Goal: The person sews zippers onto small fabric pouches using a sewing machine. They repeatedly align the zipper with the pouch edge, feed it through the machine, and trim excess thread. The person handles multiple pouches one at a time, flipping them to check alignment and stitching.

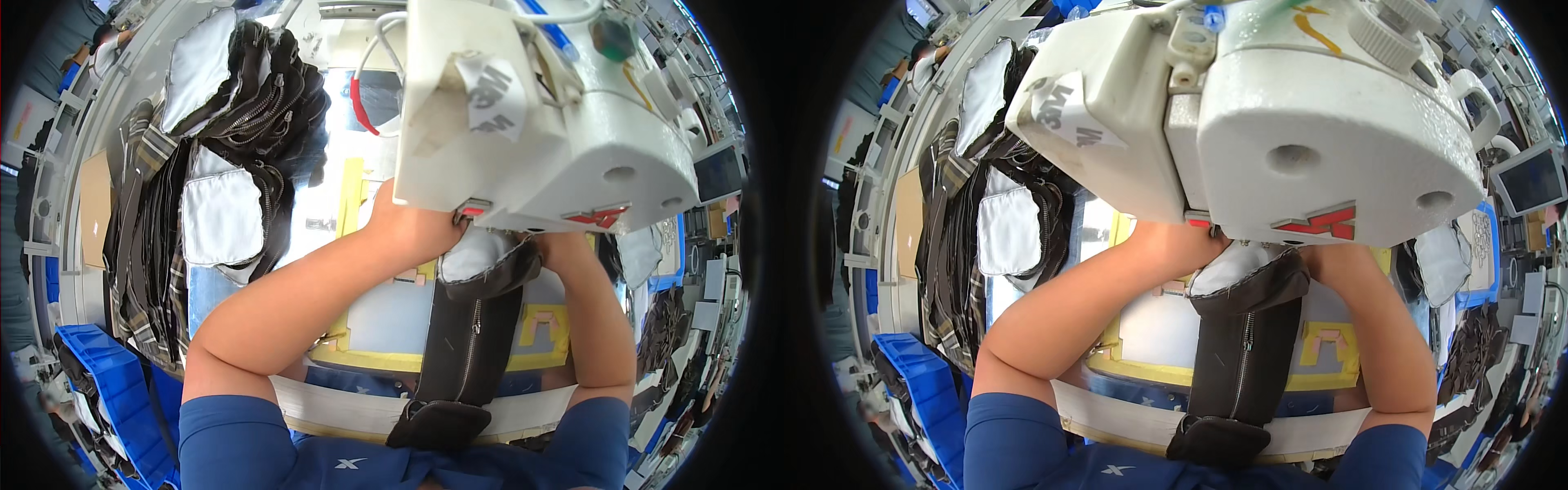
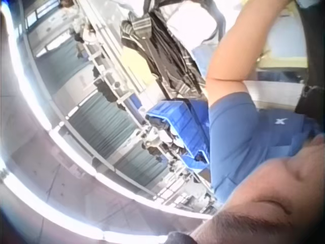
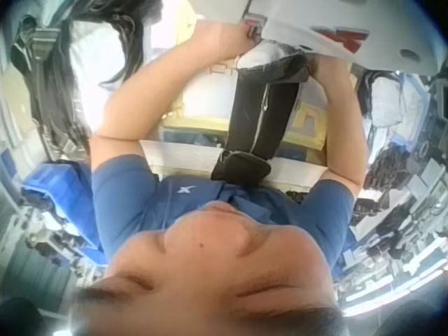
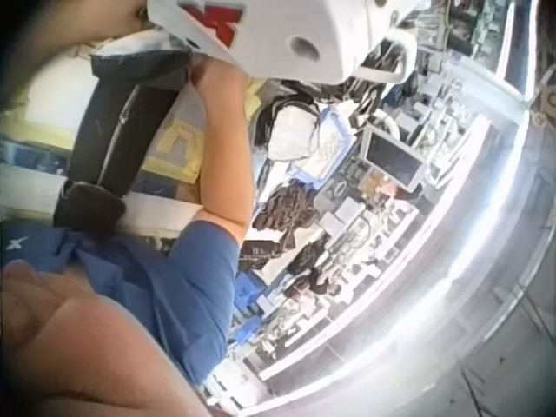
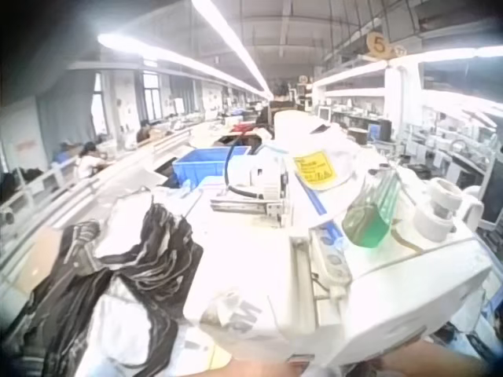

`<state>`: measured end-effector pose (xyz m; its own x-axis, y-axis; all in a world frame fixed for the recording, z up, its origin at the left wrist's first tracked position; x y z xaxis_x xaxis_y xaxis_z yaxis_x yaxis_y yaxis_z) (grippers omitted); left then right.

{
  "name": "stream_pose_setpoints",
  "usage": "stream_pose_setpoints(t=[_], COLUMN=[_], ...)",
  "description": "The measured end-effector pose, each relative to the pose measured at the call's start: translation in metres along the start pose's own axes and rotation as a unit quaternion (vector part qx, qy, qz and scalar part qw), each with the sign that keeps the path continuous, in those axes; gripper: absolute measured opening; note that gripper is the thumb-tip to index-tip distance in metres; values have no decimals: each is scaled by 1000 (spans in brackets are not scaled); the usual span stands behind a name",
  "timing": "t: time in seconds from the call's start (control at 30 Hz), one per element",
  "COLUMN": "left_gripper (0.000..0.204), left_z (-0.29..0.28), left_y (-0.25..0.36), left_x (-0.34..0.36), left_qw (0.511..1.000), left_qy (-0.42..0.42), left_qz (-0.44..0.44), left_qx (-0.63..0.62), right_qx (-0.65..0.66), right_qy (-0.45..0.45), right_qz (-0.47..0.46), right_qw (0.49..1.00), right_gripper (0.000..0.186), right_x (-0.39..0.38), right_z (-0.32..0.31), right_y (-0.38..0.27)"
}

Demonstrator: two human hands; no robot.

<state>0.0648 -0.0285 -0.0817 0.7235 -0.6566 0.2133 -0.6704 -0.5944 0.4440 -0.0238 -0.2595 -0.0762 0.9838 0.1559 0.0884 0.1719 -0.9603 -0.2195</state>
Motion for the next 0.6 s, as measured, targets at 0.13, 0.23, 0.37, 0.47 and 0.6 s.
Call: stream_pose_setpoints(t=[0.13,0.23,0.37,0.47,0.6], left_gripper=[38,39,44,42,35], left_z=[-4,-3,3,8,9], left_y=[2,1,-1,-3,-6], left_x=[-1,-2,-4,-5,-6], left_qw=[1000,1000,999,998,997], left_qy=[-15,3,11,0,-21], left_qz=[-10,-4,8,-3,-45], left_qx=[-3,-3,-45,-57,-67], right_qx=[29,41,50,44,125], right_qy=[45,27,-55,-62,-23], right_qz=[-47,-11,80,83,73], right_qw=[997,999,994,994,989], right_gripper=[43,37,32,34,37], right_x=[1,5,2,-2,-10], right_z=[-1,-12,-6,-4,11], right_y=[0,-12,4,6,22])
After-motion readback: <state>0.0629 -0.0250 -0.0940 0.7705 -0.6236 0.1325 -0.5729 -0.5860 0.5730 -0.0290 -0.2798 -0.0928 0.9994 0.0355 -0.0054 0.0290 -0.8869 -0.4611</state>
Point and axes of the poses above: each hand's wrist, its own x-axis towards the middle knuckle, its own z-axis out of the palm, y = z × x, the point moved 2 cm from there along x, towards the middle knuckle, and after that the axes turned 1 degree about z, right-handed, at the moved point
